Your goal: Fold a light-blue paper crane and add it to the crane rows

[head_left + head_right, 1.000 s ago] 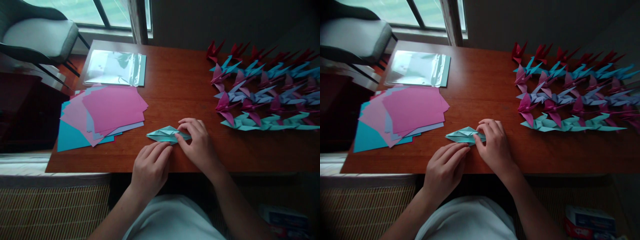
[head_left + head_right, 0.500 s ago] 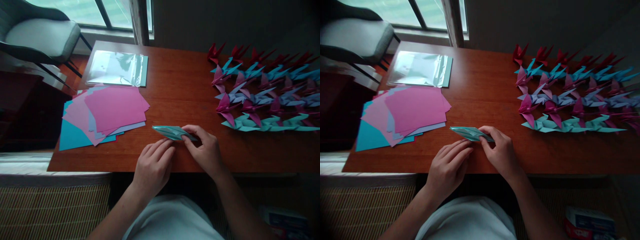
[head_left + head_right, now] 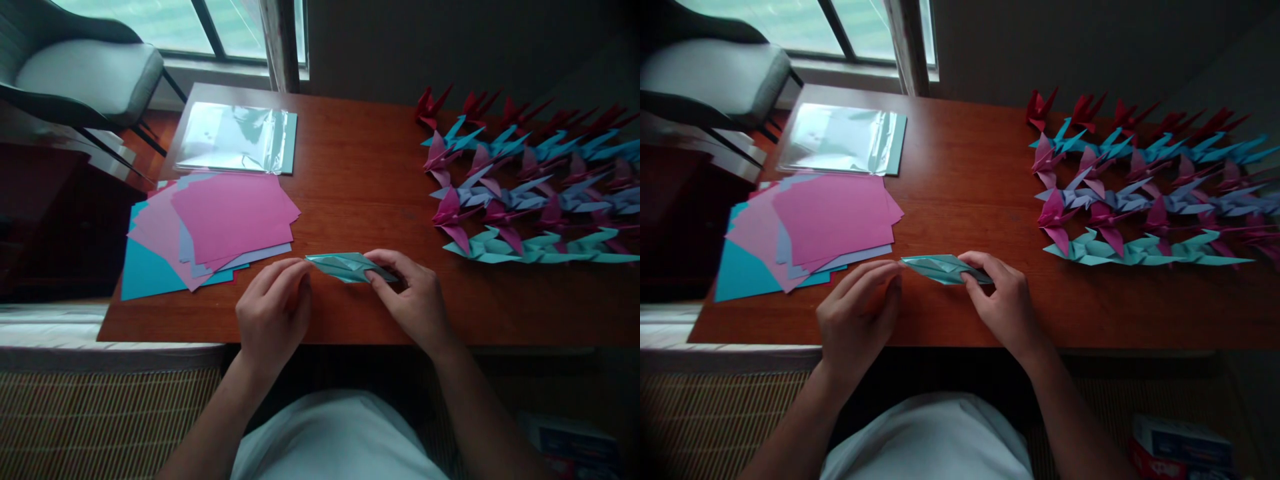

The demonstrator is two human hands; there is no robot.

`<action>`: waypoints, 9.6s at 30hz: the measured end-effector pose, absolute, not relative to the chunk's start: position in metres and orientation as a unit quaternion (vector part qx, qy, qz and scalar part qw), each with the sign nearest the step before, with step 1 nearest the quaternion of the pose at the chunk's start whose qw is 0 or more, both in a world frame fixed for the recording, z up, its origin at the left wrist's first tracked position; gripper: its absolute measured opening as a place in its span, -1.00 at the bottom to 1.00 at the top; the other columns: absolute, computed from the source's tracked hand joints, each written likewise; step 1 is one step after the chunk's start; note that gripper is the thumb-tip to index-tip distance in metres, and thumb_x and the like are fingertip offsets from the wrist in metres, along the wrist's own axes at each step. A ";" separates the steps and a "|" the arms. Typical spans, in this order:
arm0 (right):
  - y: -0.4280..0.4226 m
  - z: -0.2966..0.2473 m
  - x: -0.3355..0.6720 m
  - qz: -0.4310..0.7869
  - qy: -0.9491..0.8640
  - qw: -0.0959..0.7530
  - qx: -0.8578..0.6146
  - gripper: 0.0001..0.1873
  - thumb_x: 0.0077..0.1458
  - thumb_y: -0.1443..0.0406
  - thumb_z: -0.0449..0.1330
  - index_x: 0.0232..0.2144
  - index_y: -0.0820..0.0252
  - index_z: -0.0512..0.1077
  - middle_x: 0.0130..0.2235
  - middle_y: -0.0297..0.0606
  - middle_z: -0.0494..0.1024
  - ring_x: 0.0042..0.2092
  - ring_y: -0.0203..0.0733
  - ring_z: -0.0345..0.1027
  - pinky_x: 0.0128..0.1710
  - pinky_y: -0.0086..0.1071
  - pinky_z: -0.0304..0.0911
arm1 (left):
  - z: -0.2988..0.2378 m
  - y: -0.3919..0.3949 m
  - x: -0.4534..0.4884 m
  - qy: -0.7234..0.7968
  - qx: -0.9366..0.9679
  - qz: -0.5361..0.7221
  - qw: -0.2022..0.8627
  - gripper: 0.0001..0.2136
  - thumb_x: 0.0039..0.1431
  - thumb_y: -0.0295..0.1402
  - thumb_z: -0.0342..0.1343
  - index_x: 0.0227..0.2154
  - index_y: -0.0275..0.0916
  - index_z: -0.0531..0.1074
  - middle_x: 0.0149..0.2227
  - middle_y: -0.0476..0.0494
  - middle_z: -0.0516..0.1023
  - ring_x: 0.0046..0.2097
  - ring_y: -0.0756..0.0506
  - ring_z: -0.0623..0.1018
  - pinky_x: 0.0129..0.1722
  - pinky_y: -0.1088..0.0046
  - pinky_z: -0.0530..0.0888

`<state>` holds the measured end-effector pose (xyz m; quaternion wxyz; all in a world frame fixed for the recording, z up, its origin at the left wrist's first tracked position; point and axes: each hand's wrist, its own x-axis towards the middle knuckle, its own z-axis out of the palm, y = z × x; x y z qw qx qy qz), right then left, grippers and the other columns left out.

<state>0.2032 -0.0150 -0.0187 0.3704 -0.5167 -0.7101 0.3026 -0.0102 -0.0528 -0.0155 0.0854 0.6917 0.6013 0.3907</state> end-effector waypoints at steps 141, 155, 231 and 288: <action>-0.026 -0.023 0.197 0.219 -0.788 0.248 -0.520 -0.90 0.20 0.42 0.18 -0.35 0.14 0.38 -0.28 -0.24 0.42 -0.19 -0.11 0.29 -0.18 -0.22 0.25 | -0.023 -0.054 0.025 0.548 0.771 0.298 0.128 -0.94 0.31 -0.48 0.15 -0.24 -0.27 0.52 -0.11 -0.13 0.65 -0.07 -0.15 0.62 -0.06 0.31 0.55; -0.028 -0.024 0.197 0.209 -0.789 0.252 -0.520 -0.91 0.17 0.43 0.19 -0.36 0.16 0.40 -0.27 -0.22 0.42 -0.19 -0.10 0.28 -0.17 -0.21 0.25 | -0.023 -0.054 0.025 0.542 0.783 0.282 0.113 -0.93 0.31 -0.48 0.12 -0.25 -0.26 0.50 -0.09 -0.13 0.65 -0.06 -0.15 0.61 -0.07 0.31 0.55; -0.038 -0.018 0.210 0.173 -0.808 0.250 -0.505 -0.82 0.26 0.39 0.14 -0.11 0.20 0.49 -0.29 -0.19 0.56 -0.24 -0.09 0.38 -0.17 -0.19 0.34 | -0.018 -0.067 0.016 0.525 0.841 0.127 0.021 -0.60 0.37 -0.46 -0.01 0.23 -0.29 0.38 0.33 -0.32 0.34 0.29 -0.33 0.39 0.09 0.09 0.36; -0.043 -0.026 0.211 0.221 -0.818 0.283 -0.449 -0.89 0.29 0.42 0.15 -0.25 0.16 0.46 -0.19 -0.18 0.50 -0.12 -0.13 0.34 -0.08 -0.20 0.35 | -0.025 -0.062 0.016 0.496 0.822 0.265 0.086 -0.88 0.31 -0.47 0.12 -0.15 -0.28 0.53 0.06 -0.16 0.62 -0.05 -0.21 0.53 -0.07 0.20 0.60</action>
